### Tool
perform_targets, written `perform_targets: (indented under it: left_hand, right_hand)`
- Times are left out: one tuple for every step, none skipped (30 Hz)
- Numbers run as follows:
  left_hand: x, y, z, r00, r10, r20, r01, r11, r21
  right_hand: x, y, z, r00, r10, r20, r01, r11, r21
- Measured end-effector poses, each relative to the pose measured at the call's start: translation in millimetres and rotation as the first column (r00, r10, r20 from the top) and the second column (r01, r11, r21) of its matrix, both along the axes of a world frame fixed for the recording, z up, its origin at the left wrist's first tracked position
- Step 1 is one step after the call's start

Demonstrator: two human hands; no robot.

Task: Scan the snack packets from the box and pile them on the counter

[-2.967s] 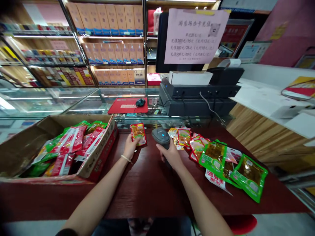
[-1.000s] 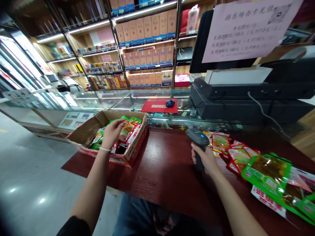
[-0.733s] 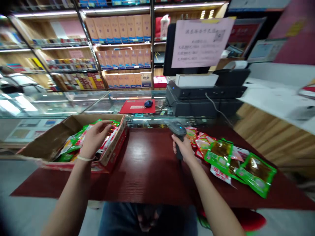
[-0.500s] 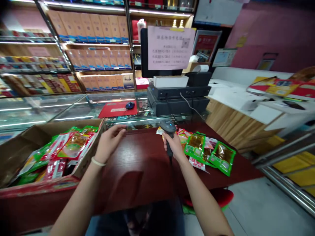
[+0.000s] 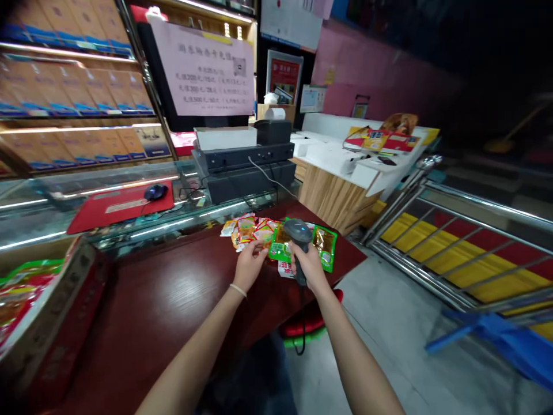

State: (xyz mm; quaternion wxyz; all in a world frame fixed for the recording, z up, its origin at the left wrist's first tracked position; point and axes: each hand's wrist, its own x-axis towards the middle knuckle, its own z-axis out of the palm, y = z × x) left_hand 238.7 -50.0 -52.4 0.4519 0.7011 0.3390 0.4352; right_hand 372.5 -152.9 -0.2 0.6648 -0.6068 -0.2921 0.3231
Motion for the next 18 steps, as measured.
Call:
perform_targets:
  left_hand:
    - [9.0,-2.1,-0.6,1.000,0.020,-0.024,-0.018,0.997,0.078]
    - [17.6,-3.5,-0.6,0.998,0.026,-0.052,-0.018,0.988,0.153]
    - [25.8,-4.3,-0.1,0.996,0.019,-0.086,-0.001,0.977,0.212]
    - [33.7,-4.7,0.8,0.992,0.006,-0.130,0.026,0.968,0.248]
    - [41.3,-4.8,1.9,0.983,-0.001,-0.186,0.051,0.963,0.264]
    - [48.3,-4.7,3.2,0.968,0.005,-0.252,0.065,0.961,0.267]
    - [54.6,-4.4,4.9,0.946,0.022,-0.323,0.069,0.962,0.266]
    - [59.9,-3.9,6.8,0.919,0.048,-0.391,0.062,0.963,0.264]
    - [64.2,-3.2,8.9,0.890,0.072,-0.450,0.055,0.963,0.263]
    - [67.3,-2.2,11.1,0.862,0.083,-0.501,0.058,0.964,0.260]
    - [69.3,-0.9,13.2,0.836,0.077,-0.543,0.072,0.966,0.248]
    - [70.2,0.9,15.0,0.815,0.053,-0.577,0.095,0.970,0.224]
    - [70.0,3.0,16.3,0.798,0.016,-0.602,0.120,0.975,0.185]
    - [68.7,5.5,16.8,0.789,-0.027,-0.614,0.140,0.981,0.137]
    - [66.1,8.2,16.4,0.790,-0.065,-0.610,0.149,0.985,0.088]
    - [62.2,11.1,15.1,0.802,-0.091,-0.591,0.145,0.988,0.045]
    - [56.7,14.2,12.9,0.821,-0.102,-0.562,0.131,0.991,0.012]
    - [49.5,17.4,10.1,0.843,-0.098,-0.530,0.110,0.994,-0.009]
  right_hand:
    - [5.9,-5.9,-1.5,1.000,-0.021,0.015,0.021,1.000,-0.006]
    - [11.0,-11.1,-2.9,0.999,-0.038,0.030,0.038,0.999,-0.006]
    - [15.3,-15.4,-4.1,0.998,-0.050,0.039,0.050,0.999,-0.003]
    - [18.8,-18.8,-5.0,0.997,-0.058,0.043,0.058,0.998,0.003]
    - [21.5,-21.3,-5.7,0.997,-0.065,0.043,0.065,0.998,0.009]
    - [23.3,-23.1,-6.2,0.997,-0.071,0.041,0.070,0.997,0.014]
    - [24.5,-24.2,-6.4,0.997,-0.073,0.037,0.073,0.997,0.017]
    - [25.0,-24.8,-6.5,0.997,-0.076,0.031,0.075,0.997,0.018]
    - [25.1,-25.1,-6.6,0.997,-0.079,0.025,0.079,0.997,0.016]
    - [24.9,-25.1,-6.5,0.997,-0.081,0.019,0.081,0.997,0.013]
    - [24.5,-24.9,-6.4,0.997,-0.079,0.014,0.079,0.997,0.009]
    - [24.0,-24.7,-6.3,0.997,-0.073,0.010,0.073,0.997,0.004]
    - [23.6,-24.6,-6.0,0.998,-0.067,0.010,0.067,0.998,0.000]
    - [23.3,-24.4,-5.6,0.998,-0.062,0.013,0.062,0.998,-0.002]
    - [23.0,-24.2,-5.0,0.998,-0.061,0.018,0.061,0.998,-0.002]
    - [22.6,-24.0,-4.1,0.998,-0.063,0.024,0.063,0.998,-0.003]
    - [21.9,-23.6,-2.9,0.997,-0.065,0.031,0.065,0.998,-0.005]
    - [20.8,-23.1,-1.4,0.998,-0.047,0.039,0.048,0.999,-0.017]
